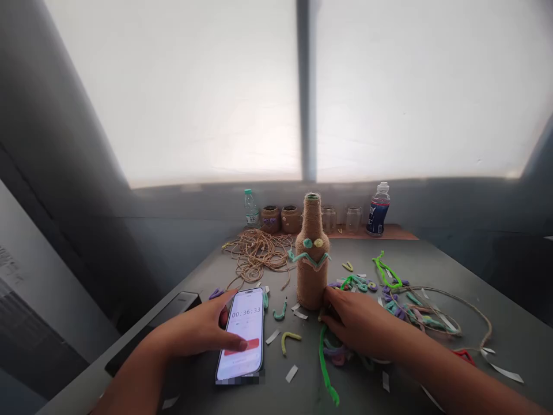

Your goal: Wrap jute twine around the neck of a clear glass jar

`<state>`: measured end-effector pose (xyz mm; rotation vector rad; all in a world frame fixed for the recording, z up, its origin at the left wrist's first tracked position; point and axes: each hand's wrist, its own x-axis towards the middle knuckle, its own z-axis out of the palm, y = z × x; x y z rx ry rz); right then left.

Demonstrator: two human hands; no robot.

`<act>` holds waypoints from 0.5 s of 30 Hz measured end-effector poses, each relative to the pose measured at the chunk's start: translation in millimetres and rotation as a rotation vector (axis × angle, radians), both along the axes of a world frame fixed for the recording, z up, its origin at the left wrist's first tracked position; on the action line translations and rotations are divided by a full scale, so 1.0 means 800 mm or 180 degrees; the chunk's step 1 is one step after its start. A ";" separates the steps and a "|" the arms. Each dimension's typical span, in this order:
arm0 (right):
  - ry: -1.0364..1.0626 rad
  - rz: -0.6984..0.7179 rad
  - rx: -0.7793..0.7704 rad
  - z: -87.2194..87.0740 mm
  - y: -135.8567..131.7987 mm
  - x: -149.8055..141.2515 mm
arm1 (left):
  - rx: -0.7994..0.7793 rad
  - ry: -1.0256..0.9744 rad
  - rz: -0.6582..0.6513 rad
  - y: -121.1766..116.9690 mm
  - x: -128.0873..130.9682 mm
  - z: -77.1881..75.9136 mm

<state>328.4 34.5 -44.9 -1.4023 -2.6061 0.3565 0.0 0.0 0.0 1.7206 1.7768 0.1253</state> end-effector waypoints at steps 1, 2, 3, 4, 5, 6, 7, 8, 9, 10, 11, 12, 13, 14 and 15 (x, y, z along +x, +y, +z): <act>-0.0001 -0.0001 0.0000 0.000 0.000 0.000 | 0.0024 -0.0019 0.0011 -0.001 0.000 0.000; -0.0002 -0.0003 -0.0002 0.000 0.000 0.000 | 0.0043 -0.0044 0.0019 -0.001 -0.001 0.000; -0.0005 -0.0003 -0.0008 0.001 0.000 0.000 | 0.0046 -0.0071 0.0020 -0.002 -0.001 0.000; -0.0008 -0.0003 -0.0014 0.001 0.000 0.000 | 0.0047 -0.0098 0.0019 -0.002 -0.002 -0.001; -0.0011 0.0000 -0.0021 0.001 -0.001 0.000 | 0.0047 -0.0116 0.0020 -0.002 -0.002 -0.002; -0.0014 0.0003 -0.0028 0.001 -0.001 0.000 | 0.0072 -0.0129 0.0020 -0.001 -0.003 -0.004; -0.0016 0.0006 -0.0030 0.002 -0.001 0.000 | 0.0110 -0.0133 0.0034 0.000 -0.004 -0.007; -0.0014 0.0013 -0.0034 0.002 -0.001 0.000 | 0.0167 -0.0134 0.0079 0.001 -0.005 -0.010; -0.0011 0.0020 -0.0037 0.003 -0.001 0.000 | 0.0257 -0.0138 0.0172 0.003 -0.005 -0.015; -0.0006 0.0027 -0.0040 0.003 -0.002 0.000 | 0.0374 -0.0140 0.0302 0.006 -0.004 -0.019; 0.0000 0.0033 -0.0042 0.004 -0.002 0.000 | 0.0503 -0.0140 0.0456 0.008 -0.003 -0.023; 0.0008 0.0033 -0.0040 0.004 -0.002 0.000 | 0.0643 -0.0145 0.0603 0.011 0.000 -0.026; 0.0017 0.0026 -0.0036 0.004 -0.002 -0.001 | 0.0782 -0.0159 0.0719 0.014 0.004 -0.027; 0.0027 0.0012 -0.0028 0.003 -0.002 -0.001 | 0.0928 -0.0191 0.0786 0.016 0.010 -0.026; 0.0040 -0.0003 -0.0017 0.003 -0.002 -0.001 | 0.1060 -0.0247 0.0803 0.017 0.018 -0.023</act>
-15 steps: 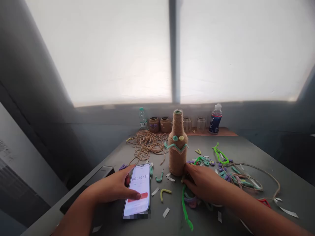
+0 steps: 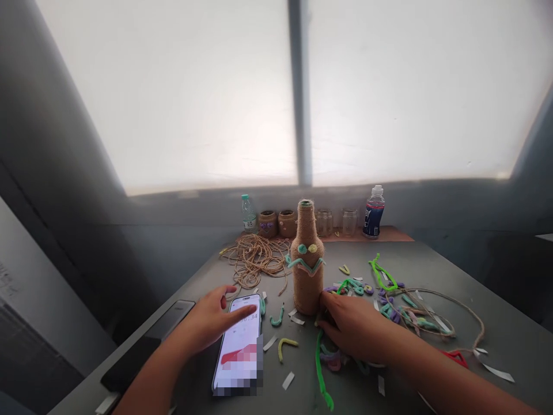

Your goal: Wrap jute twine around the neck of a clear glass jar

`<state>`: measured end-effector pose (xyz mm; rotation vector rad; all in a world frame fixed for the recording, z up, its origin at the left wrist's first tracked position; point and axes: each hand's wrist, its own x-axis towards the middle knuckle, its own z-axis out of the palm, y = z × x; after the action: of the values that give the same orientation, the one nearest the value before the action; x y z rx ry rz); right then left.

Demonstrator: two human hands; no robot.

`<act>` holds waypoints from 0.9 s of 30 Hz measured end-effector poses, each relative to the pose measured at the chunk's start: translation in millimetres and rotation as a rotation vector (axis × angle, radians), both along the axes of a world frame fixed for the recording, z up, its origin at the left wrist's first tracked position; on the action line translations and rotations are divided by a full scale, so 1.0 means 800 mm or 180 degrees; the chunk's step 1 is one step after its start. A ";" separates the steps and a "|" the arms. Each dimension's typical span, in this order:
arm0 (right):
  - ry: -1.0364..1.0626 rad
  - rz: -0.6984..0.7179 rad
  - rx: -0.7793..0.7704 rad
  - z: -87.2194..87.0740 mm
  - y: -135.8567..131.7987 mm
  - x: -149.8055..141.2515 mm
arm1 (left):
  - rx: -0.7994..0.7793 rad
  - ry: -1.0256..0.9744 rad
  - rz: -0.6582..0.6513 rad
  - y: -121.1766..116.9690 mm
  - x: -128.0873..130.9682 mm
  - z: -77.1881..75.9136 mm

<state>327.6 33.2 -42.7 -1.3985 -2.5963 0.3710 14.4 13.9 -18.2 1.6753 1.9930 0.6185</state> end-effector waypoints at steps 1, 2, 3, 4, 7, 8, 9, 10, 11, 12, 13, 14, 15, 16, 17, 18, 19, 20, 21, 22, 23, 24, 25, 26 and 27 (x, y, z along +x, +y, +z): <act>0.0017 -0.0010 0.0012 -0.001 0.000 0.000 | 0.0130 -0.0059 -0.0022 0.001 0.009 0.006; 0.0037 -0.0012 0.0024 -0.001 0.001 0.000 | 0.0262 -0.0138 -0.0071 0.002 0.020 0.015; 0.0059 -0.0005 0.0034 -0.001 0.001 -0.001 | 0.0402 -0.0269 -0.0134 0.002 0.032 0.027; 0.0081 0.0007 0.0044 -0.001 0.001 -0.001 | 0.0539 -0.0419 -0.0202 0.003 0.045 0.040; 0.0134 0.0037 0.0072 -0.001 0.001 -0.001 | 0.1205 -0.1241 -0.0431 0.011 0.085 0.082; 0.0145 0.0040 0.0079 -0.001 0.001 -0.001 | 0.1326 -0.1321 -0.0525 0.017 0.097 0.095; 0.0154 0.0036 0.0088 -0.001 0.001 -0.002 | 0.1396 -0.1364 -0.0600 0.025 0.109 0.107; 0.0161 0.0031 0.0095 -0.001 0.000 -0.002 | 0.1442 -0.1403 -0.0690 0.033 0.119 0.117; 0.0165 0.0022 0.0099 -0.001 0.000 -0.002 | 0.1472 -0.1434 -0.0777 0.042 0.127 0.124; 0.0165 0.0007 0.0101 -0.001 -0.001 -0.002 | 0.1464 -0.1455 -0.0880 0.050 0.135 0.131; 0.0163 -0.0007 0.0100 0.000 -0.001 -0.003 | 0.1442 -0.1471 -0.0979 0.057 0.141 0.136; 0.0157 -0.0022 0.0098 0.000 -0.002 -0.003 | 0.1420 -0.1481 -0.1067 0.062 0.146 0.139; 0.0148 -0.0034 0.0095 0.001 -0.002 -0.003 | 0.1403 -0.1484 -0.1140 0.066 0.150 0.141; 0.0137 -0.0045 0.0091 0.002 -0.003 -0.004 | 0.1402 -0.1483 -0.1189 0.069 0.153 0.143; 0.0122 -0.0057 0.0087 0.004 -0.003 -0.005 | 0.1412 -0.1478 -0.1217 0.072 0.156 0.144; 0.0101 -0.0070 0.0081 0.006 -0.004 -0.006 | 0.1430 -0.1475 -0.1225 0.073 0.158 0.144; 0.0075 -0.0085 0.0072 0.008 -0.004 -0.008 | 0.1444 -0.1475 -0.1220 0.075 0.160 0.144; 0.0044 -0.0100 0.0062 0.010 -0.005 -0.009 | 0.1450 -0.1481 -0.1207 0.077 0.161 0.144; 0.0011 -0.0109 0.0052 0.013 -0.005 -0.011 | 0.1449 -0.1496 -0.1189 0.079 0.163 0.144; -0.0025 -0.0110 0.0043 0.015 -0.005 -0.012 | 0.1446 -0.1519 -0.1169 0.082 0.164 0.144; -0.0065 -0.0102 0.0039 0.017 -0.006 -0.013 | 0.1442 -0.1548 -0.1147 0.084 0.165 0.144; -0.0110 -0.0087 0.0039 0.018 -0.005 -0.015 | 0.1444 -0.1581 -0.1123 0.086 0.166 0.145; -0.0162 -0.0065 0.0041 0.019 -0.005 -0.016 | 0.1447 -0.1614 -0.1099 0.089 0.167 0.147; -0.0219 -0.0035 0.0043 0.019 -0.004 -0.017 | 0.1458 -0.1647 -0.1072 0.091 0.168 0.150; -0.0277 0.0005 0.0045 0.019 -0.003 -0.019 | 0.1473 -0.1673 -0.1043 0.093 0.170 0.154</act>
<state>312.7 30.6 -27.8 -1.4393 -2.6632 0.2978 150.0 88.3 105.3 1.7921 1.2328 1.3050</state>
